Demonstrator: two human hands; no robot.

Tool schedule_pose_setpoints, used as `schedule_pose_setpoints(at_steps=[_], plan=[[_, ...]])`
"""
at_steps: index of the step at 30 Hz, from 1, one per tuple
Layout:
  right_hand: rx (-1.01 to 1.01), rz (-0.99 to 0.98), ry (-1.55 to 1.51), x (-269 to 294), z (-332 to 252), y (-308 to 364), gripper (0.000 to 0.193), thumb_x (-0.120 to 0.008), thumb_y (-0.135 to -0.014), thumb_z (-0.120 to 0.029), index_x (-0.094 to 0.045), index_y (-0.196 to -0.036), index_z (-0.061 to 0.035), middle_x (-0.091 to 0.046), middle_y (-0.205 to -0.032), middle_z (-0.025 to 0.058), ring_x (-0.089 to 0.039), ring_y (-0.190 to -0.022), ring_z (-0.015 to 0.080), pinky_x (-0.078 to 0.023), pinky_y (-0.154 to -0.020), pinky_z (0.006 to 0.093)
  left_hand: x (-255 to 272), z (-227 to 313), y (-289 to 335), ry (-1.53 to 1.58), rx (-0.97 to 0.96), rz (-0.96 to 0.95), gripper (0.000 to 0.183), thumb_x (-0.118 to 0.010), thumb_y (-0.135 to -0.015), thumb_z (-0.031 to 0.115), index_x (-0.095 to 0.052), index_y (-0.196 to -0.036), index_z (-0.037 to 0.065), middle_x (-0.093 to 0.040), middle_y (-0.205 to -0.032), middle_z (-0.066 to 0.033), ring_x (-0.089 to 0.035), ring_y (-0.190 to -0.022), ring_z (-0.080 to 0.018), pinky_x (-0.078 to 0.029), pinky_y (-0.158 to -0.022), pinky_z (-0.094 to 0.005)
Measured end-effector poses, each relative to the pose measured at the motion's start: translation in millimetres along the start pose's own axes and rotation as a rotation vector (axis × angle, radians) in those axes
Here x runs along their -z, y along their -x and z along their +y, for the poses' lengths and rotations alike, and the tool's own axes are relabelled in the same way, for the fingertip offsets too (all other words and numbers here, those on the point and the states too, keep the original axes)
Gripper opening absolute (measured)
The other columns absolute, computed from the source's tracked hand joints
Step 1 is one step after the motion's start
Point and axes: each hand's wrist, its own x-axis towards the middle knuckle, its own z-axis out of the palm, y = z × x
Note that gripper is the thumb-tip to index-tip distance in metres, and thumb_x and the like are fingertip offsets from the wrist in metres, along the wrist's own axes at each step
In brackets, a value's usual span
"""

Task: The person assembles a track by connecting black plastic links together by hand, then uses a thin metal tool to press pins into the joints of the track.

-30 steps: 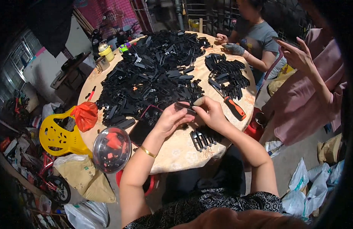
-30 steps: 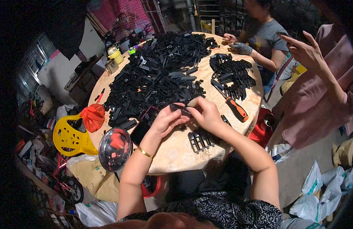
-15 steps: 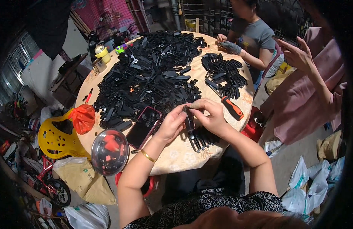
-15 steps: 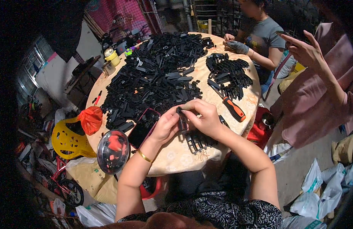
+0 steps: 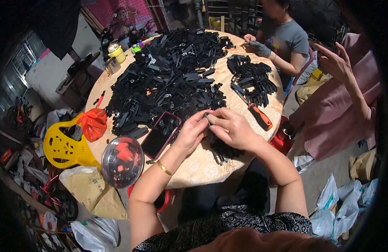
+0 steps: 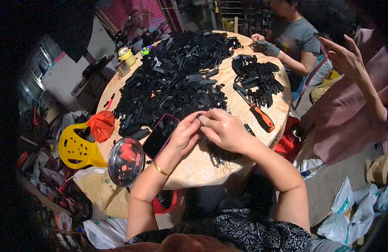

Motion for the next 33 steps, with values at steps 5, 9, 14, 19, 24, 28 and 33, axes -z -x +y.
schedule_pose_setpoints(at_steps=[5, 9, 14, 19, 24, 28, 33], plan=[[-0.092, 0.034, 0.0, -2.0, -6.4, 10.7, 0.031, -0.063, -0.073, -0.014, -0.059, -0.103, -0.0051, -0.057, -0.085, 0.0099, -0.057, -0.075, 0.0247, -0.048, -0.063, 0.0325, -8.3, 2.4, 0.8, -0.046, 0.039, 0.077, 0.029, -0.049, -0.089, 0.011, -0.047, -0.117, 0.005, -0.054, -0.102, -0.0025, -0.052, -0.091, -0.0085, -0.045, -0.078, -0.0234], [-0.237, 0.17, 0.007, -9.6, -10.9, 21.8, 0.037, -0.064, -0.072, -0.013, -0.057, -0.107, -0.0057, -0.055, -0.075, 0.0086, -0.057, -0.066, 0.0231, -0.047, -0.06, 0.0323, -23.2, 3.8, 0.9, -0.35, 0.048, 0.144, 0.03, -0.05, -0.089, 0.015, -0.049, -0.118, 0.007, -0.048, -0.085, 0.0004, -0.048, -0.076, -0.0078, -0.044, -0.068, -0.0204], [-0.379, 0.257, 0.036, 24.2, 7.3, 34.7, 0.037, -0.065, -0.069, -0.014, -0.057, -0.105, -0.0042, -0.061, -0.085, 0.0144, -0.059, -0.073, 0.0286, -0.048, -0.067, 0.0346, 0.3, 11.2, -10.0, -1.54, -0.557, 0.174, 0.037, -0.054, -0.08, 0.011, -0.049, -0.115, -0.001, -0.052, -0.099, -0.0162, -0.049, -0.092, -0.0281, -0.039, -0.084, -0.0353], [-0.534, 0.065, 0.329, 61.7, 29.9, 57.3, 0.032, -0.063, -0.07, -0.017, -0.059, -0.1, -0.0064, -0.06, -0.086, 0.0163, -0.059, -0.079, 0.0319, -0.047, -0.072, 0.0378, 38.8, 20.0, -10.0, -2.05, -0.474, 0.398, 0.037, -0.061, -0.077, 0.02, -0.054, -0.109, 0.002, -0.05, -0.108, -0.019, -0.043, -0.105, -0.0344, -0.035, -0.092, -0.0403], [-0.498, -0.049, 0.469, 56.8, 38.5, 85.1, 0.027, -0.063, -0.069, -0.014, -0.062, -0.094, -0.0072, -0.058, -0.075, 0.0132, -0.057, -0.072, 0.031, -0.047, -0.064, 0.0382, 52.9, 20.9, -14.1, -1.934, -0.251, 0.405, 0.039, -0.06, -0.077, 0.024, -0.054, -0.111, 0.004, -0.048, -0.113, -0.0204, -0.044, -0.107, -0.0352, -0.035, -0.09, -0.043], [-0.486, -0.123, 0.474, 51.5, 40.6, 92.2, 0.014, -0.061, -0.07, -0.013, -0.064, -0.082, -0.0071, -0.058, -0.072, 0.0122, -0.058, -0.071, 0.0305, -0.047, -0.062, 0.0399, 49.9, 22.2, -14.2, -1.951, -0.251, 0.458, 0.036, -0.06, -0.077, 0.023, -0.056, -0.107, 0.003, -0.05, -0.111, -0.0205, -0.046, -0.105, -0.0342, -0.037, -0.088, -0.0404], [-0.537, -0.229, 0.467, 57.9, 45.3, 87.3, 0.011, -0.059, -0.073, -0.015, -0.063, -0.079, -0.0064, -0.06, -0.072, 0.0118, -0.059, -0.068, 0.031, -0.047, -0.061, 0.0406, 39.1, 28.5, -36.1, -2.018, -0.447, 0.348, 0.029, -0.057, -0.077, 0.015, -0.058, -0.103, 0.003, -0.051, -0.111, -0.0183, -0.045, -0.107, -0.0344, -0.038, -0.089, -0.0414]])
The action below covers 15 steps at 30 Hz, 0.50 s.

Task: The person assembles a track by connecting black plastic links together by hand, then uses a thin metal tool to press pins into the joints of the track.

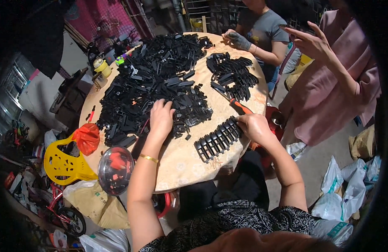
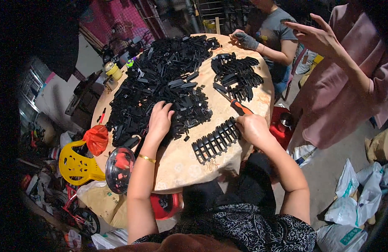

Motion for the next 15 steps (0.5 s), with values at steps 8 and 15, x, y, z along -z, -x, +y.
schedule_pose_setpoints(at_steps=[8, 15], plan=[[0.179, 0.186, -0.158, -9.5, -22.2, -51.8, 0.013, -0.058, -0.074, -0.015, -0.065, -0.081, -0.0078, -0.061, -0.072, 0.0136, -0.06, -0.068, 0.0311, -0.048, -0.062, 0.0399, -35.3, 9.5, -44.4, 0.03, -0.202, -0.281, 0.027, -0.047, -0.075, 0.005, -0.063, -0.097, 0.008, -0.057, -0.101, -0.0121, -0.049, -0.101, -0.0283, -0.043, -0.085, -0.0375], [0.162, -0.018, 0.022, -45.5, -15.7, -127.8, 0.017, -0.057, -0.069, -0.011, -0.065, -0.083, -0.0081, -0.062, -0.077, 0.016, -0.061, -0.075, 0.0307, -0.049, -0.066, 0.0399, -22.3, 25.4, -60.9, -0.291, -0.074, -0.554, 0.029, -0.048, -0.077, 0.002, -0.058, -0.104, 0.007, -0.051, -0.109, -0.0097, -0.048, -0.102, -0.0287, -0.043, -0.084, -0.0428]])
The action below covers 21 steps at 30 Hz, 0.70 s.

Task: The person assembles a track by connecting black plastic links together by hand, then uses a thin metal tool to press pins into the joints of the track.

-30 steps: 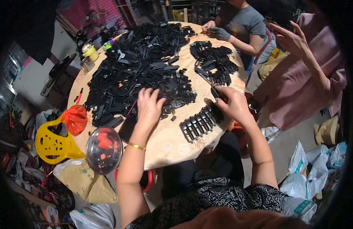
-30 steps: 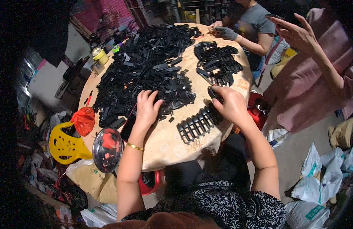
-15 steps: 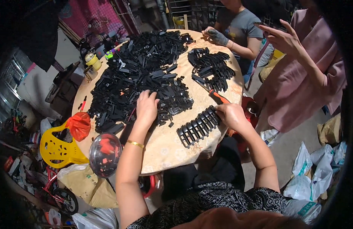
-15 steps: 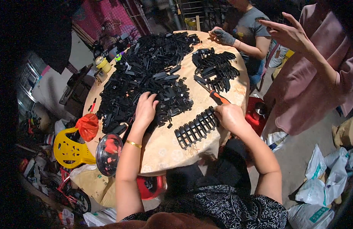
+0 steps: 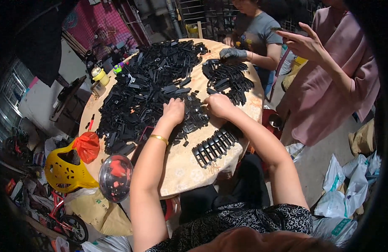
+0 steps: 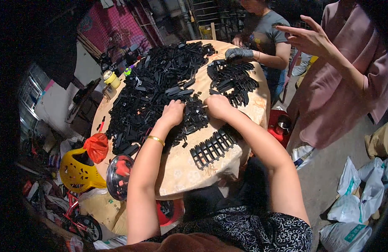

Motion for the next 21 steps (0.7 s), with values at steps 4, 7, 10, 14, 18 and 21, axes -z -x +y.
schedule_pose_setpoints(at_steps=[4, 7, 10, 14, 18, 21], plan=[[-0.088, 0.015, 0.026, -26.1, 15.7, -22.6, 0.019, -0.057, -0.07, -0.016, -0.067, -0.085, -0.0093, -0.062, -0.084, 0.0164, -0.06, -0.082, 0.0305, -0.049, -0.07, 0.0399, -1.3, 0.0, -7.3, 0.053, -0.011, 0.021, 0.029, -0.049, -0.075, 0.001, -0.055, -0.104, 0.005, -0.051, -0.108, -0.0121, -0.048, -0.103, -0.03, -0.043, -0.085, -0.0419], [-0.118, -0.001, 0.07, -35.0, 12.5, -31.1, 0.016, -0.058, -0.069, -0.016, -0.066, -0.079, -0.0071, -0.062, -0.083, 0.0166, -0.06, -0.081, 0.0311, -0.049, -0.07, 0.0396, -3.8, -4.5, -9.0, 0.084, -0.057, -0.013, 0.024, -0.047, -0.077, 0.003, -0.054, -0.101, 0.002, -0.052, -0.107, -0.0133, -0.048, -0.103, -0.0308, -0.043, -0.085, -0.0432], [-0.151, 0.012, 0.008, -31.5, 5.2, -35.1, 0.013, -0.054, -0.069, -0.011, -0.063, -0.071, -0.0023, -0.062, -0.078, 0.0172, -0.062, -0.079, 0.0307, -0.05, -0.071, 0.0384, -6.2, -9.9, -9.3, 0.138, -0.101, 0.004, 0.027, -0.048, -0.076, 0.002, -0.054, -0.102, 0.004, -0.051, -0.109, -0.0139, -0.049, -0.103, -0.0315, -0.044, -0.085, -0.041], [-0.134, -0.03, -0.067, -17.0, 5.1, -27.4, 0.012, -0.059, -0.066, -0.012, -0.062, -0.07, -0.0019, -0.062, -0.076, 0.0169, -0.061, -0.078, 0.0311, -0.049, -0.072, 0.038, -1.1, -9.0, -7.6, 0.188, -0.139, 0.009, 0.033, -0.055, -0.072, 0.003, -0.054, -0.105, 0.008, -0.05, -0.109, -0.0138, -0.048, -0.103, -0.0315, -0.043, -0.086, -0.0395], [-0.131, 0.083, -0.148, -6.8, 4.1, -12.2, 0.015, -0.062, -0.063, -0.013, -0.063, -0.073, -0.0026, -0.061, -0.076, 0.0177, -0.061, -0.076, 0.0314, -0.048, -0.07, 0.0381, 1.4, -4.9, -13.0, 0.105, -0.188, 0.037, 0.04, -0.062, -0.066, 0.002, -0.055, -0.105, 0.009, -0.051, -0.105, -0.0118, -0.048, -0.1, -0.0317, -0.043, -0.085, -0.0391], [-0.191, 0.126, -0.377, 12.6, -6.4, 2.7, 0.016, -0.06, -0.064, -0.011, -0.064, -0.078, -0.0038, -0.062, -0.076, 0.0174, -0.061, -0.074, 0.03, -0.048, -0.069, 0.0371, -0.2, 0.7, -12.1, 0.053, -0.189, 0.04, 0.024, -0.043, -0.082, 0.011, -0.06, -0.099, 0.011, -0.052, -0.105, -0.0112, -0.047, -0.104, -0.0284, -0.042, -0.084, -0.0422]])
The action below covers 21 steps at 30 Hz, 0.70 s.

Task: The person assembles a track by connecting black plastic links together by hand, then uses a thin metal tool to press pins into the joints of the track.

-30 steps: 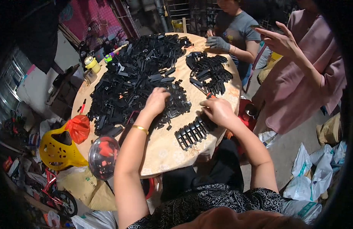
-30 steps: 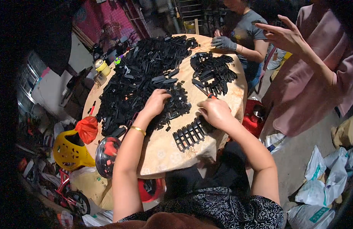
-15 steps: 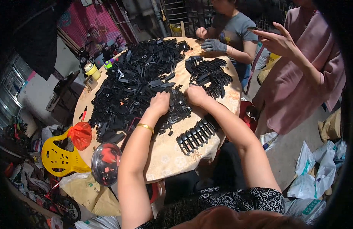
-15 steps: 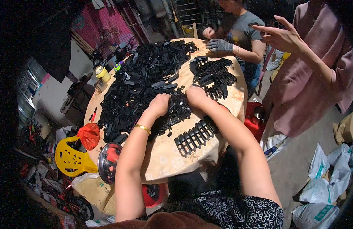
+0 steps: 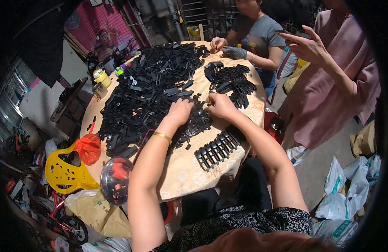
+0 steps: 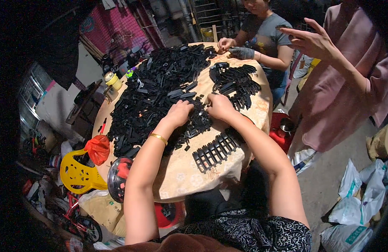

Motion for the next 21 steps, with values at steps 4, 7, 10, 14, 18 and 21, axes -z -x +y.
schedule_pose_setpoints(at_steps=[4, 7, 10, 14, 18, 21], plan=[[-0.054, 0.02, -0.363, 13.4, -6.4, 19.0, 0.022, -0.056, -0.066, -0.007, -0.065, -0.085, -0.0061, -0.062, -0.076, 0.0158, -0.061, -0.071, 0.0269, -0.049, -0.068, 0.034, -1.5, 2.5, 0.1, -0.011, -0.024, 0.048, 0.022, -0.044, -0.081, 0.011, -0.061, -0.096, 0.01, -0.054, -0.099, -0.0102, -0.048, -0.103, -0.0277, -0.041, -0.085, -0.0422], [-0.066, -0.004, -0.395, 21.3, -9.6, 48.3, 0.023, -0.055, -0.069, -0.005, -0.063, -0.09, -0.0021, -0.063, -0.076, 0.0105, -0.059, -0.066, 0.0166, -0.048, -0.063, 0.0277, -10.5, -3.4, -3.1, -0.074, -0.111, 0.155, 0.02, -0.045, -0.08, 0.01, -0.061, -0.092, 0.009, -0.056, -0.094, -0.0093, -0.049, -0.101, -0.0271, -0.04, -0.085, -0.0419], [0.008, 0.011, -0.388, 23.2, -20.3, 73.8, 0.021, -0.058, -0.074, -0.006, -0.061, -0.094, 0.0009, -0.062, -0.078, 0.0068, -0.056, -0.066, 0.01, -0.047, -0.063, 0.0244, -19.0, -11.0, -4.1, -0.144, -0.239, 0.19, 0.016, -0.046, -0.078, 0.01, -0.06, -0.086, 0.008, -0.057, -0.089, -0.0078, -0.051, -0.097, -0.026, -0.039, -0.087, -0.0416], [0.04, 0.049, -0.394, 24.0, -24.5, 93.5, 0.019, -0.062, -0.075, -0.008, -0.062, -0.092, 0.001, -0.063, -0.078, 0.0087, -0.059, -0.067, 0.0125, -0.048, -0.063, 0.0251, -15.2, -9.9, -2.9, 0.366, -0.065, 0.667, 0.01, -0.049, -0.075, 0.002, -0.056, -0.082, 0.004, -0.058, -0.081, -0.0138, -0.056, -0.079, -0.0307, -0.045, -0.072, -0.0377], [0.044, 0.081, -0.558, 21.7, -27.4, 97.8, 0.016, -0.063, -0.074, -0.006, -0.063, -0.089, 0.0005, -0.063, -0.076, 0.0096, -0.06, -0.066, 0.0147, -0.048, -0.062, 0.025, -4.8, -12.2, 13.5, 1.144, 0.281, 0.561, 0.015, -0.051, -0.082, 0.004, -0.055, -0.097, 0.004, -0.061, -0.079, -0.0073, -0.062, -0.074, -0.0195, -0.05, -0.063, -0.0293], [0.233, 0.196, -0.555, 20.8, -35.6, 99.6, 0.014, -0.063, -0.073, -0.002, -0.064, -0.088, -0.001, -0.063, -0.074, 0.0087, -0.06, -0.066, 0.015, -0.048, -0.062, 0.0241, 15.2, 24.1, 44.9, 1.98, 0.338, 0.274, 0.019, -0.048, -0.086, 0.005, -0.049, -0.105, 0.003, -0.06, -0.081, -0.0096, -0.061, -0.071, -0.0175, -0.053, -0.061, -0.0277]])
